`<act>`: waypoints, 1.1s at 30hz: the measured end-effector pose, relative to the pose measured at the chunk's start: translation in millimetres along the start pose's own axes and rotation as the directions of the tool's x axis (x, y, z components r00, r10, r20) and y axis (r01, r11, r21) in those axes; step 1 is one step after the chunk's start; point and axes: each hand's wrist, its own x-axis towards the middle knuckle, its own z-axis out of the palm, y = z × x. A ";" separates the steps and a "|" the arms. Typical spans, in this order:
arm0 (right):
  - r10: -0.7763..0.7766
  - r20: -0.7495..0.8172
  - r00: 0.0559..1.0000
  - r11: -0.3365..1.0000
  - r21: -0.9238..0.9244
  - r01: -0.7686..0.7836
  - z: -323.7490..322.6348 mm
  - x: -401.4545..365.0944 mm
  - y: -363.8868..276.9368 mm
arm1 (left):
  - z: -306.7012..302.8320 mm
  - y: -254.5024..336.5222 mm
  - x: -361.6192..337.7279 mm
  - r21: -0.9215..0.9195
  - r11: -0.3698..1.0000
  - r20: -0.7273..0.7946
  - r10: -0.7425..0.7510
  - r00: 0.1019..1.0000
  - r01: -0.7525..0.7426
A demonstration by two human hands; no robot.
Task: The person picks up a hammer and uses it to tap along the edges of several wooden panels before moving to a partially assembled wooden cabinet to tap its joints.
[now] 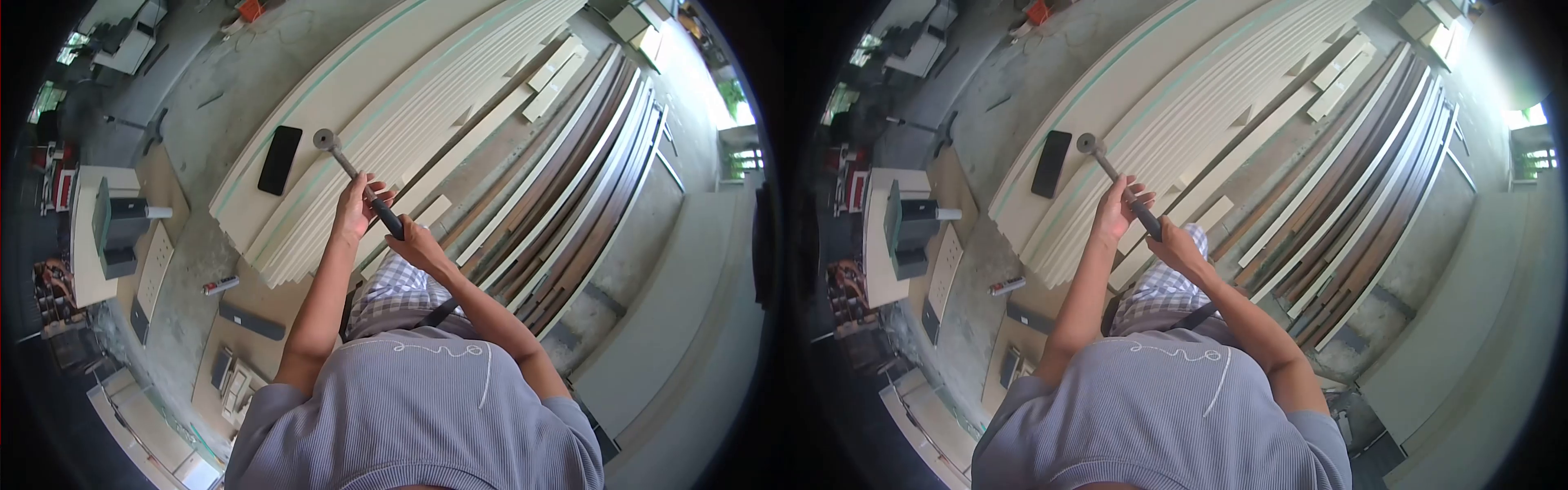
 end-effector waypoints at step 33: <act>0.018 -0.060 0.998 0.981 -0.194 -0.029 -349.6 127.9 33.3 | 283.4 35.0 213.0 -0.017 0.987 0.098 -0.156 0.983 0.158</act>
